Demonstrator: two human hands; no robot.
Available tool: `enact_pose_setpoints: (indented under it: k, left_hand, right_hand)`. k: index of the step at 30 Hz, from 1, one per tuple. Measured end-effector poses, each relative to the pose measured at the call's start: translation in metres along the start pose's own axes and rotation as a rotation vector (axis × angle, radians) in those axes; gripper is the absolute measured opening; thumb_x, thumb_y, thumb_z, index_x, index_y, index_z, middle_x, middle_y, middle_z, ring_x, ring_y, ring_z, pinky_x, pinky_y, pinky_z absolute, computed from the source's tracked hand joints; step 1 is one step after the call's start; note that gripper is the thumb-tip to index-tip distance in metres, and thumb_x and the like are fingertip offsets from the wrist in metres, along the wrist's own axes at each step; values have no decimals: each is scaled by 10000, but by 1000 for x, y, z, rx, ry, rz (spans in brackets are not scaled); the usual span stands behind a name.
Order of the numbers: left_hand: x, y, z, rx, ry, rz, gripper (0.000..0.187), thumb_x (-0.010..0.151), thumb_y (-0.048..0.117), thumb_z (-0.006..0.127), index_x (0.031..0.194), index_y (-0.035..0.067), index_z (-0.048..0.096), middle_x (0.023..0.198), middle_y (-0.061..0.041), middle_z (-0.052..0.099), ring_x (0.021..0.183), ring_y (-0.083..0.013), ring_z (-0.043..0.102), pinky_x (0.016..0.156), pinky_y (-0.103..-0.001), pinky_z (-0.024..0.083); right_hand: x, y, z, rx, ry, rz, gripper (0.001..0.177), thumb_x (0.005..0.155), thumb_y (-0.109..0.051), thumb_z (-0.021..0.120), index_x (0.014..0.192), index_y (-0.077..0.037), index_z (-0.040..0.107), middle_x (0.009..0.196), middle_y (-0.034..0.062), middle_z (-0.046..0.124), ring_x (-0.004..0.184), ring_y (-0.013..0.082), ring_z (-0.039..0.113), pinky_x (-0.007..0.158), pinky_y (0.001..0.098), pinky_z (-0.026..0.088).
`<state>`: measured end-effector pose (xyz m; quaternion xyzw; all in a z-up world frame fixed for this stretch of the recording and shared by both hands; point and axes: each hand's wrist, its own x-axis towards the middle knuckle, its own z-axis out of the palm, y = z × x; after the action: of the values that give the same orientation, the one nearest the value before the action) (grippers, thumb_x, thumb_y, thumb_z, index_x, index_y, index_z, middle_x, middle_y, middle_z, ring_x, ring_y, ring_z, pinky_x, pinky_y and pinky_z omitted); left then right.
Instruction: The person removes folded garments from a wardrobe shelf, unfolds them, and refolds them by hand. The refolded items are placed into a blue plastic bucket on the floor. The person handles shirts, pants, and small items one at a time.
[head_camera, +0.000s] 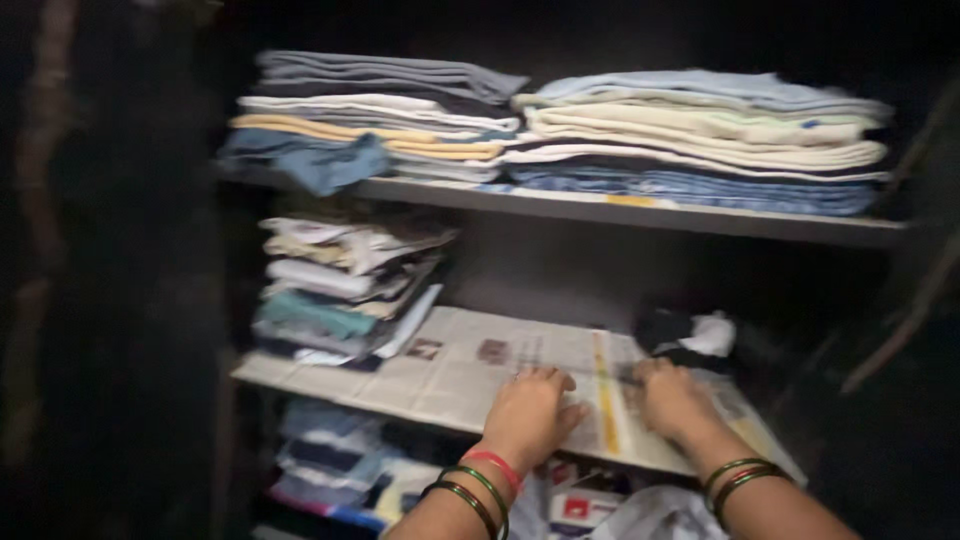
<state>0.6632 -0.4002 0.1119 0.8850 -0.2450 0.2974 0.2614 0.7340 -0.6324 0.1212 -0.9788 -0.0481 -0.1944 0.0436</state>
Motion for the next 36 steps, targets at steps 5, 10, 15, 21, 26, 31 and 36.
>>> enact_pose_setpoints:
  k: [5,10,15,21,26,31,36]
  left_hand:
    - [48,7,63,-28,-150,-23,403,941,413,641,1178,89,682,1211,-113,674,1196,-307,589,1007,-477,428]
    - [62,9,91,80,-348,-65,523,962,495,523,1317,118,599,1466,-116,516,1444,-284,386,1140,-513,306]
    - [65,19,85,105,-533,-126,708,997,579,397,1545,130,368,1658,-106,257,1553,-259,180,1236,-494,157]
    - [68,19,78,127,-608,-139,686,1004,517,355,1578,141,334,1682,-76,233,1572,-250,152,1255,-499,129]
    - [67,11,89,93,-563,-146,708,976,515,404,1559,118,352,1667,-81,257,1568,-258,159,1246,-518,124]
    - [65,7,92,74,-504,-105,716,965,517,432,1533,83,398,1638,-131,318,1554,-296,210,1236,-529,138]
    - [66,10,91,60,-525,-133,685,966,526,414,1514,114,418,1632,-125,307,1548,-295,210,1240,-524,128]
  right_hand:
    - [0,22,7,53,-68,162,334,956,-279,524,1226,-361,702,1230,129,703,1101,349,703,976,503,543]
    - [28,41,20,129,-55,224,272,935,-288,550,1078,-214,769,1141,183,727,1062,379,699,936,503,560]
    - [47,54,10,-78,165,261,495,887,-366,671,1316,-128,608,1349,164,630,1269,346,603,1070,463,509]
    - [86,46,-3,-63,31,330,1069,756,-550,850,1587,-255,245,1689,129,136,1549,380,131,1182,562,335]
    - [114,43,7,-116,-153,351,1072,795,-513,840,1612,-326,172,1717,73,64,1570,436,11,1159,637,335]
    - [133,61,21,-229,-169,301,1022,834,-424,809,1635,-318,183,1667,94,229,1551,467,110,1117,621,414]
    - [133,75,47,-275,-11,245,779,893,-238,702,1574,-309,331,1605,101,331,1540,442,162,1064,598,462]
